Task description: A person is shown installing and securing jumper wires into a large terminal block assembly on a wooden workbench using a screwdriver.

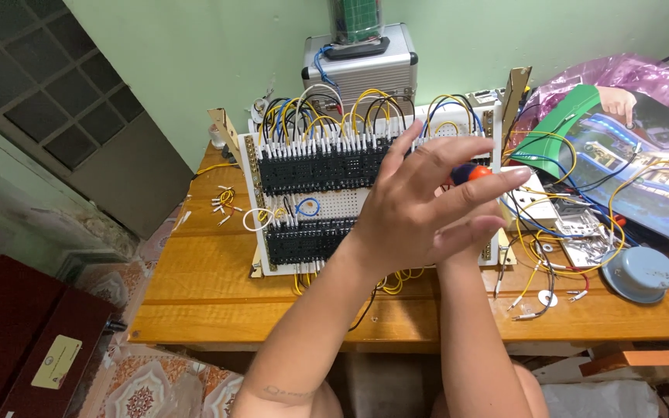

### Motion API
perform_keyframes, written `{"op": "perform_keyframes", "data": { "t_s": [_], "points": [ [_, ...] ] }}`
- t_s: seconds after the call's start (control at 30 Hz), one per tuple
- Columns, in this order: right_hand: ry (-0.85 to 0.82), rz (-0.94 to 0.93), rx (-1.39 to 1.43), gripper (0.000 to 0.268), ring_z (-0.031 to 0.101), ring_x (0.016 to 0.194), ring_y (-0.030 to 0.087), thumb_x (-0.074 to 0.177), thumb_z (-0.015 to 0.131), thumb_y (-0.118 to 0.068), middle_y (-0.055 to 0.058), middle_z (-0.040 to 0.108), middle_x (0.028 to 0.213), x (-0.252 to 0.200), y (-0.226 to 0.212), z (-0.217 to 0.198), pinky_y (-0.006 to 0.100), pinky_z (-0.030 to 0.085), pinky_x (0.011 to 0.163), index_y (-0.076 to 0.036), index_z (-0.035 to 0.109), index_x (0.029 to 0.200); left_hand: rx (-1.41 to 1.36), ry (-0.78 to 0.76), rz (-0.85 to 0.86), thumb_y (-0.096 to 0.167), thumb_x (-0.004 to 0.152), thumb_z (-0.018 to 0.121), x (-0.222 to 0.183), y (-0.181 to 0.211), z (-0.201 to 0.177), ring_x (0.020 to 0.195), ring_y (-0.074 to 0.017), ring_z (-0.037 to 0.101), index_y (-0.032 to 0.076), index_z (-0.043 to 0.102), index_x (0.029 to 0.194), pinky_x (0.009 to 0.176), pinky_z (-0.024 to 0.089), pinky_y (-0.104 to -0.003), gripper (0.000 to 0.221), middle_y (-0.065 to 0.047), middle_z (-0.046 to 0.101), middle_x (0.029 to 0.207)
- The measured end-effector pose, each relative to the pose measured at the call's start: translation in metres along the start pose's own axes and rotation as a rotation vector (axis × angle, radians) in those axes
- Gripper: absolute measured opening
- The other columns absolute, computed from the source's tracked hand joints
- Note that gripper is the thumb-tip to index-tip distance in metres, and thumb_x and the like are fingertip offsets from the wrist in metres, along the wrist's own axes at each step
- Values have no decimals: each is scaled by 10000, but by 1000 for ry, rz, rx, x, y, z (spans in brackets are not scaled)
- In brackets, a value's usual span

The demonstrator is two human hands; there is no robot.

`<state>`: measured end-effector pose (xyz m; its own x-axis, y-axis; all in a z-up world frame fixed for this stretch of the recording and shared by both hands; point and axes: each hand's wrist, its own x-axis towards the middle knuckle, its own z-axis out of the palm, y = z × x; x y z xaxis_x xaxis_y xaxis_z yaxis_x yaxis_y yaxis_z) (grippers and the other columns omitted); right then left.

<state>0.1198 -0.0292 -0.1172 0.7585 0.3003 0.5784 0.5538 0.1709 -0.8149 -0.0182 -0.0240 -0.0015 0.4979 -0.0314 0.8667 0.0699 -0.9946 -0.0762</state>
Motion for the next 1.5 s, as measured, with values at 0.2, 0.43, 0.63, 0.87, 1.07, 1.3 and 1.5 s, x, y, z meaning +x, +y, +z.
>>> {"op": "perform_keyframes", "data": {
  "t_s": [0.2,0.43,0.63,0.87,1.07,1.3,1.5],
  "points": [
    [-11,134,163,173,559,652,251,976,543,-145,58,588,738,2,1,0,391,392,597,-117,569,808,-109,159,12,87,1176,671,-1,2,7,1094,-217,678,294,514,1486,963,589,-405,405,-51,631,1287],
    [-22,301,369,169,566,690,238,983,518,-157,56,585,766,6,0,1,378,416,648,-118,569,827,-355,-12,131,-95,1197,508,-3,-1,12,1505,-269,612,131,257,1653,1392,536,-512,568,-106,474,1635],
    [-24,428,538,169,572,720,228,989,498,-166,55,582,788,7,-6,4,368,434,688,-118,570,843,-111,-67,85,-27,1243,571,1,6,-1,1571,-229,548,99,266,1641,1402,542,-492,517,-105,443,1670],
    [-35,564,703,173,578,751,218,994,479,-175,54,580,810,10,-6,2,358,453,729,-118,570,859,92,67,-12,286,1020,1039,-1,13,6,1129,-146,754,343,515,1490,1230,538,-563,706,10,638,1297],
    [-36,699,865,180,584,781,208,999,459,-185,53,577,832,13,-8,4,347,472,769,-119,571,874,-123,26,67,-43,1091,797,1,-1,-4,1189,-228,809,209,527,1467,1374,303,-568,528,-98,724,1362],
    [-43,868,1078,193,591,819,196,1006,434,-196,51,574,859,23,-4,-8,334,495,820,-119,571,894,-86,112,157,-47,1099,752,-5,6,-18,1273,-273,799,264,506,1466,1319,396,-593,540,-137,614,1441],
    [-600,-306,32,224,495,747,157,858,741,-334,5,535,805,27,-35,-64,318,367,661,-115,697,869,-314,261,-115,223,965,817,-20,19,-64,1208,-315,721,191,607,1289,1100,632,-486,388,-136,638,1336]
  ]
}}
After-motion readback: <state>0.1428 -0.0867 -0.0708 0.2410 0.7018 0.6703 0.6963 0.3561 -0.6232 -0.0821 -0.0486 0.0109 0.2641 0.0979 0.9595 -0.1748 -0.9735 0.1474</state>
